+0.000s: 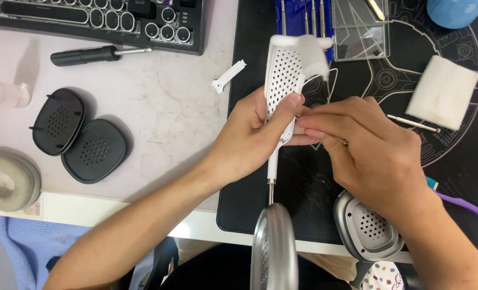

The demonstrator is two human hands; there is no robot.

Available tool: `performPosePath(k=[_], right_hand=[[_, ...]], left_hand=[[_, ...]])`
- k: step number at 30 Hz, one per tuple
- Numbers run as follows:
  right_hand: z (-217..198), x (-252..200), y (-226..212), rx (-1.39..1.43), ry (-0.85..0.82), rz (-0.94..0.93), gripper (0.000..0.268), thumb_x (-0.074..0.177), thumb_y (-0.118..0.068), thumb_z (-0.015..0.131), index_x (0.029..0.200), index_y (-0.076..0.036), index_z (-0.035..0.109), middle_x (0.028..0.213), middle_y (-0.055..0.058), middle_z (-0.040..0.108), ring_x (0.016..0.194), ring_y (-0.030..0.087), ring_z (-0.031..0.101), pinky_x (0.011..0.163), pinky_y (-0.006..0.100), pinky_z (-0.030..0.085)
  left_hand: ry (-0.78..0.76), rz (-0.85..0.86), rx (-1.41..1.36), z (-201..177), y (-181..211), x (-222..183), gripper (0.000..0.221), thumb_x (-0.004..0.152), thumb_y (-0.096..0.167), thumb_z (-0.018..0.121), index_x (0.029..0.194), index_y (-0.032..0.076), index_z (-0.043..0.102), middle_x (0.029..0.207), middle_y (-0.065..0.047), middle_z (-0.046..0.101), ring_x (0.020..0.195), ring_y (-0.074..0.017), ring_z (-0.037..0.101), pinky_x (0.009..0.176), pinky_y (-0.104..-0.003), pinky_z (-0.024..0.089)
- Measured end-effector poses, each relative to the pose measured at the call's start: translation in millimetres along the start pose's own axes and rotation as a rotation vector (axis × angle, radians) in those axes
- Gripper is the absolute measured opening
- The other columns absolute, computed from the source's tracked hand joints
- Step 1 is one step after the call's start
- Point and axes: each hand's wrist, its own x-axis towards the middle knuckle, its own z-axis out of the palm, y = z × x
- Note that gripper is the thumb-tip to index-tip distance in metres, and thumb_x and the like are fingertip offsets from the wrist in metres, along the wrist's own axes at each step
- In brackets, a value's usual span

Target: The person disassembles the headband of a pair of headphones by removing screws with a precision screwdriver and pulling apart the mesh and plastic components.

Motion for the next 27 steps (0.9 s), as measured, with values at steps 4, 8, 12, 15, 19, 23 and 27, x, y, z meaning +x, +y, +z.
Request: performPosePath(k=[4, 8, 12, 15, 19, 23, 27], right_hand=[[-1.4, 1.4, -2.9, -0.045, -0.066, -0.007, 0.020, 0.099, 0.018, 0.057, 0.111, 0.010, 0.071, 0.113, 0.021, 0.070, 0.095, 0.031, 0.066, 0.085, 0.042, 0.048], [-4.2, 1.7, -1.6, 0.010, -0.016, 0.038, 0.010, 0.102, 0.010, 0.063, 0.107, 0.007, 0.072, 0.109, 0.021, 0.074, 0.092, 0.028, 0.071, 0.084, 0.034, 0.052], [-2.9, -1.1, 1.8, 0.046, -0.011, 0.068, 0.008, 0.101, 0.009, 0.067, 0.105, 0.006, 0.073, 0.107, 0.019, 0.075, 0.087, 0.026, 0.070, 0.081, 0.032, 0.052], [-2.2, 1.3, 3.0, 0.072, -0.008, 0.043, 0.006, 0.100, 0.010, 0.068, 0.104, 0.009, 0.072, 0.105, 0.020, 0.076, 0.093, 0.029, 0.073, 0.086, 0.035, 0.054], [-1.0, 1.6, 3.8, 0.067, -0.015, 0.023, 0.005, 0.099, 0.011, 0.068, 0.103, 0.011, 0.071, 0.105, 0.021, 0.076, 0.097, 0.031, 0.075, 0.086, 0.037, 0.055], [-0.2, 2.4, 4.1, 0.066, -0.019, 0.008, 0.005, 0.100, 0.012, 0.067, 0.103, 0.010, 0.071, 0.104, 0.020, 0.076, 0.095, 0.030, 0.074, 0.082, 0.036, 0.051], [-0.2, 2.8, 4.4, 0.058, -0.031, 0.003, 0.006, 0.100, 0.011, 0.067, 0.102, 0.011, 0.072, 0.103, 0.019, 0.077, 0.094, 0.031, 0.074, 0.081, 0.037, 0.051]], left_hand=[[-0.064, 0.060, 0.011, -2.1, -2.6, -1.1, 0.024, 0.103, 0.024, 0.052, 0.104, 0.001, 0.056, 0.094, -0.015, 0.065, 0.088, -0.0282, 0.077, 0.089, -0.043, 0.070], [-0.040, 0.043, -0.005, -1.5, -2.1, 0.7, 0.027, 0.102, 0.024, 0.052, 0.105, -0.002, 0.056, 0.099, -0.019, 0.066, 0.093, -0.0328, 0.077, 0.089, -0.045, 0.070], [-0.020, -0.010, -0.007, -1.6, 2.0, 0.3, 0.033, 0.100, 0.026, 0.052, 0.114, -0.005, 0.054, 0.107, -0.025, 0.065, 0.093, -0.0397, 0.078, 0.091, -0.046, 0.069], [0.002, -0.011, -0.067, -3.6, -5.4, 1.6, 0.031, 0.100, 0.025, 0.054, 0.112, -0.003, 0.055, 0.104, -0.025, 0.065, 0.096, -0.0385, 0.077, 0.092, -0.047, 0.068], [-0.039, 0.037, -0.044, -4.5, -7.3, 1.3, 0.027, 0.102, 0.026, 0.053, 0.108, -0.001, 0.055, 0.098, -0.019, 0.062, 0.094, -0.0325, 0.076, 0.093, -0.047, 0.069], [-0.055, 0.044, -0.071, -4.9, -6.6, 0.9, 0.026, 0.103, 0.024, 0.053, 0.109, -0.001, 0.054, 0.098, -0.016, 0.061, 0.093, -0.0334, 0.076, 0.093, -0.046, 0.068], [-0.069, 0.059, -0.051, -4.5, -5.8, 0.6, 0.023, 0.103, 0.023, 0.051, 0.106, 0.001, 0.054, 0.094, -0.012, 0.058, 0.091, -0.0303, 0.076, 0.093, -0.046, 0.068]])
